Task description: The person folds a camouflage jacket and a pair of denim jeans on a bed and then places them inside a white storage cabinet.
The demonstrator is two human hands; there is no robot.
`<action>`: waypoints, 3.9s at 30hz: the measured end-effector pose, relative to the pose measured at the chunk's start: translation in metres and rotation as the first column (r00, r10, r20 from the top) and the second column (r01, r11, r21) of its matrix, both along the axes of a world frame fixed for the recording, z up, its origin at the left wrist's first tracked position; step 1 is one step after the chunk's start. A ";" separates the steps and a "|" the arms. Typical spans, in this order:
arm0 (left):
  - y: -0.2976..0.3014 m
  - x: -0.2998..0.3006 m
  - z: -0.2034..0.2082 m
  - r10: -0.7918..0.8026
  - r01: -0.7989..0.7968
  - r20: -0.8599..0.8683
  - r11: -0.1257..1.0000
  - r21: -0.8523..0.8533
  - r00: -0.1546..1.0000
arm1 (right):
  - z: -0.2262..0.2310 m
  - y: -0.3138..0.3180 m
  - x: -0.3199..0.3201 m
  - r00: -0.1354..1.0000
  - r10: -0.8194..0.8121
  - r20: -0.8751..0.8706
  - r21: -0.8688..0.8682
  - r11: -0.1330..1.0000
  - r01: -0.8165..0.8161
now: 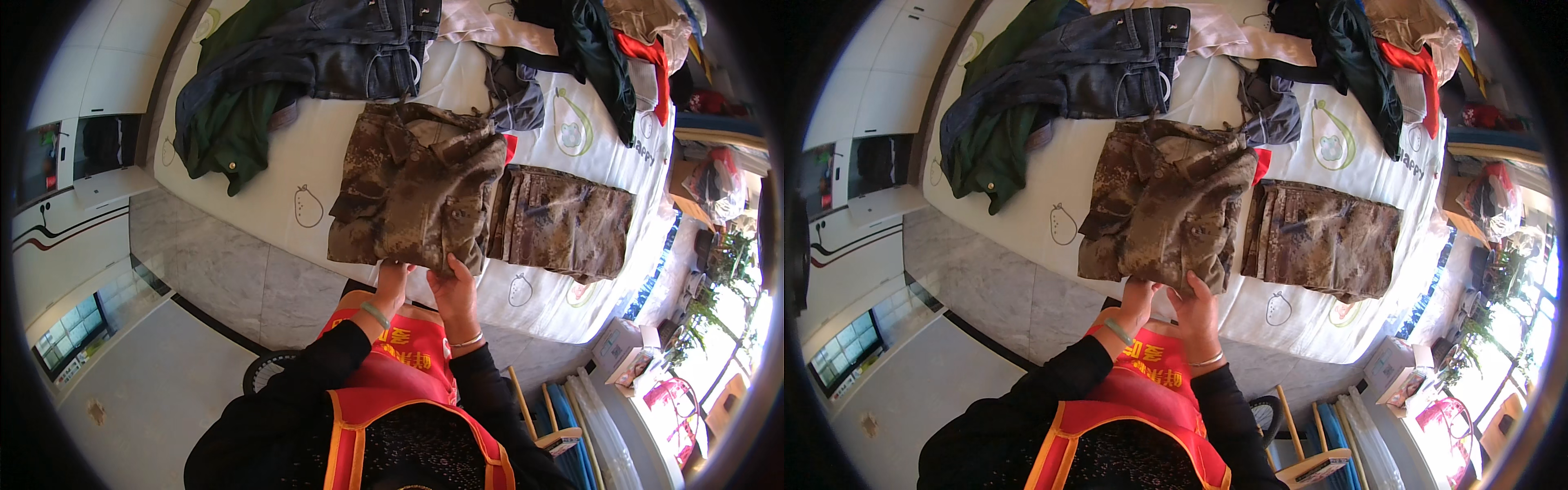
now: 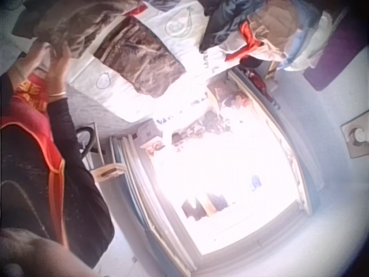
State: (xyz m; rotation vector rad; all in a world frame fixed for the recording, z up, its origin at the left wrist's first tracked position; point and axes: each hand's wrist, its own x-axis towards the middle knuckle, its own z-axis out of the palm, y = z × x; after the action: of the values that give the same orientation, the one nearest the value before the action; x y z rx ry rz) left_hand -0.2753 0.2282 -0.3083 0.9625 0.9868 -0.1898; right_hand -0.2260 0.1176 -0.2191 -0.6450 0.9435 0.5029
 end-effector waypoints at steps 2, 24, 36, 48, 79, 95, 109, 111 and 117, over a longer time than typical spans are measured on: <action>0.006 -0.008 0.002 -0.138 0.138 -0.012 0.990 0.003 0.990 | -0.015 -0.016 -0.012 0.993 0.103 0.060 -0.128 0.987 -0.094; 0.076 0.130 0.023 -0.926 0.567 -0.168 0.059 0.821 0.339 | -0.069 -0.046 0.087 0.430 0.903 -0.006 -0.987 0.064 -0.150; 0.101 0.273 -0.018 -0.957 0.017 -0.233 -0.234 0.972 0.175 | -0.088 -0.045 0.224 0.049 0.968 -0.247 -0.930 -0.251 0.267; 0.112 0.313 -0.062 -0.898 0.538 -0.126 0.135 0.832 0.421 | -0.125 -0.025 0.283 0.235 0.945 -0.228 -0.969 -0.197 -0.146; 0.094 0.243 -0.044 -0.796 0.405 -0.566 -0.455 0.793 0.215 | -0.126 -0.026 0.198 0.293 0.946 -0.136 -0.988 -0.152 0.030; 0.136 0.095 -0.021 -0.479 0.492 -0.159 0.869 0.053 0.863 | -0.122 -0.096 0.052 0.823 0.568 0.028 -0.532 0.705 -0.469; 0.133 0.035 0.058 -0.523 0.500 0.038 0.831 0.245 0.851 | -0.060 -0.076 -0.011 0.858 0.478 0.190 -0.465 0.813 -0.350; 0.123 0.012 0.070 -0.518 0.491 0.036 0.829 0.268 0.855 | -0.054 -0.082 -0.035 0.863 0.476 0.169 -0.448 0.817 -0.363; 0.088 -0.028 0.106 -0.474 0.448 0.031 0.850 0.277 0.880 | -0.028 -0.118 -0.066 0.789 0.570 0.231 -0.528 0.754 -0.390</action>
State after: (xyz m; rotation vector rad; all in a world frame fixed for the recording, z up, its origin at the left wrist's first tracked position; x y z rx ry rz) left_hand -0.3037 0.3159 -0.2028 1.4383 0.6823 -0.4188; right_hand -0.2919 0.0000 -0.2468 -1.3979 0.5002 0.5961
